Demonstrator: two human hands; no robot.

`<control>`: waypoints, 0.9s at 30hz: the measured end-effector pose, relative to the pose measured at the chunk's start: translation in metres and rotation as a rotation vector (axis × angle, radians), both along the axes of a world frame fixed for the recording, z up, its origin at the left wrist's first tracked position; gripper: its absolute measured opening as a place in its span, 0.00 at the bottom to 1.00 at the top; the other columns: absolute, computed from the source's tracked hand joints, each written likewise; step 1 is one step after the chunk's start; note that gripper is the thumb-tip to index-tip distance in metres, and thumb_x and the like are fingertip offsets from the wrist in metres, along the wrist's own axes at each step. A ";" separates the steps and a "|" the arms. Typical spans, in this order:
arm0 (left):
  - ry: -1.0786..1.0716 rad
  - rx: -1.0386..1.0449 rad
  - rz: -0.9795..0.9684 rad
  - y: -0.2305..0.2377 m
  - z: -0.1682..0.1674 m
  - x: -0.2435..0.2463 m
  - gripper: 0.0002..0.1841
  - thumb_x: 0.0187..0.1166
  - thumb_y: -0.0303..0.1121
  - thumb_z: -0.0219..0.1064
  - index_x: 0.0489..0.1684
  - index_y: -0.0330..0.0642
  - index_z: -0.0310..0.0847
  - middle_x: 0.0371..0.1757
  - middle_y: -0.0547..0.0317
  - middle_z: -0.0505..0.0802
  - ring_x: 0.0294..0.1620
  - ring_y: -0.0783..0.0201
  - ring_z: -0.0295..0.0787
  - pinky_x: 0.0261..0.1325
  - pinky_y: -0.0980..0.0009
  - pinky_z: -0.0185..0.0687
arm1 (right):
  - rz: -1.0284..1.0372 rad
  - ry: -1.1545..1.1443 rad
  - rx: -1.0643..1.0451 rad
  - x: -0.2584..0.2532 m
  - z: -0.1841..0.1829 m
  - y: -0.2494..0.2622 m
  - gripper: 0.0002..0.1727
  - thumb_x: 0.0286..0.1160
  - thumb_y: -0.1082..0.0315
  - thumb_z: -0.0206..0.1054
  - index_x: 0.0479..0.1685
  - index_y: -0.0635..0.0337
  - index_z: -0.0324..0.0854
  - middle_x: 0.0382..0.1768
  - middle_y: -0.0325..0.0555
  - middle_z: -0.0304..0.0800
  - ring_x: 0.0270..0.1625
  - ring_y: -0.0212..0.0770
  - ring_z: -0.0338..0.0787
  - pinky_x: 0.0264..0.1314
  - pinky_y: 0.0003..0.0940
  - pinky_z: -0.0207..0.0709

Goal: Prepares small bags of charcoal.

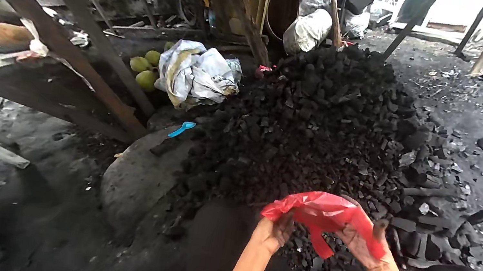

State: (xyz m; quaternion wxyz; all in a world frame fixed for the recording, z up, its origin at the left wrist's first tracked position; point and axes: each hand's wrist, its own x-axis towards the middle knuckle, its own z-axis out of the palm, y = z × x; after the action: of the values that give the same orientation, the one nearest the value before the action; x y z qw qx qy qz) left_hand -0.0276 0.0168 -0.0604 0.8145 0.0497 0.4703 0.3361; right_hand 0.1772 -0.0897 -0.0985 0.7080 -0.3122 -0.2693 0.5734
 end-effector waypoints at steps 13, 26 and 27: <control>-0.103 0.177 0.099 -0.005 -0.019 0.012 0.21 0.97 0.39 0.37 0.73 0.31 0.64 0.56 0.40 0.92 0.49 0.52 0.94 0.53 0.60 0.89 | -0.349 -0.369 -0.386 -0.038 0.000 0.035 0.46 0.63 0.83 0.71 0.89 0.59 0.57 0.54 0.54 0.88 0.40 0.38 0.93 0.39 0.32 0.90; 0.368 0.830 -0.365 -0.011 -0.033 0.026 0.64 0.58 0.18 0.80 0.92 0.30 0.26 0.45 0.45 0.90 0.46 0.62 0.92 0.55 0.66 0.89 | -0.160 -0.296 -0.426 -0.051 0.002 0.054 0.52 0.51 0.77 0.77 0.86 0.58 0.57 0.59 0.56 0.85 0.49 0.43 0.93 0.46 0.37 0.91; 0.383 0.821 -0.379 -0.007 -0.034 0.024 0.64 0.58 0.18 0.80 0.92 0.31 0.26 0.42 0.47 0.90 0.43 0.63 0.92 0.54 0.66 0.89 | -0.131 -0.298 -0.434 -0.049 0.001 0.055 0.51 0.51 0.77 0.77 0.86 0.58 0.57 0.57 0.55 0.86 0.45 0.42 0.93 0.42 0.36 0.90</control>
State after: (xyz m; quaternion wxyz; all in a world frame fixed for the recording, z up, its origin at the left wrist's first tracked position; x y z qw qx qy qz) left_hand -0.0037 0.0102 -0.0944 0.6733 0.5123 0.4232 0.3243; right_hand 0.1279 -0.0346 -0.0972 0.6127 -0.5543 -0.2205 0.5184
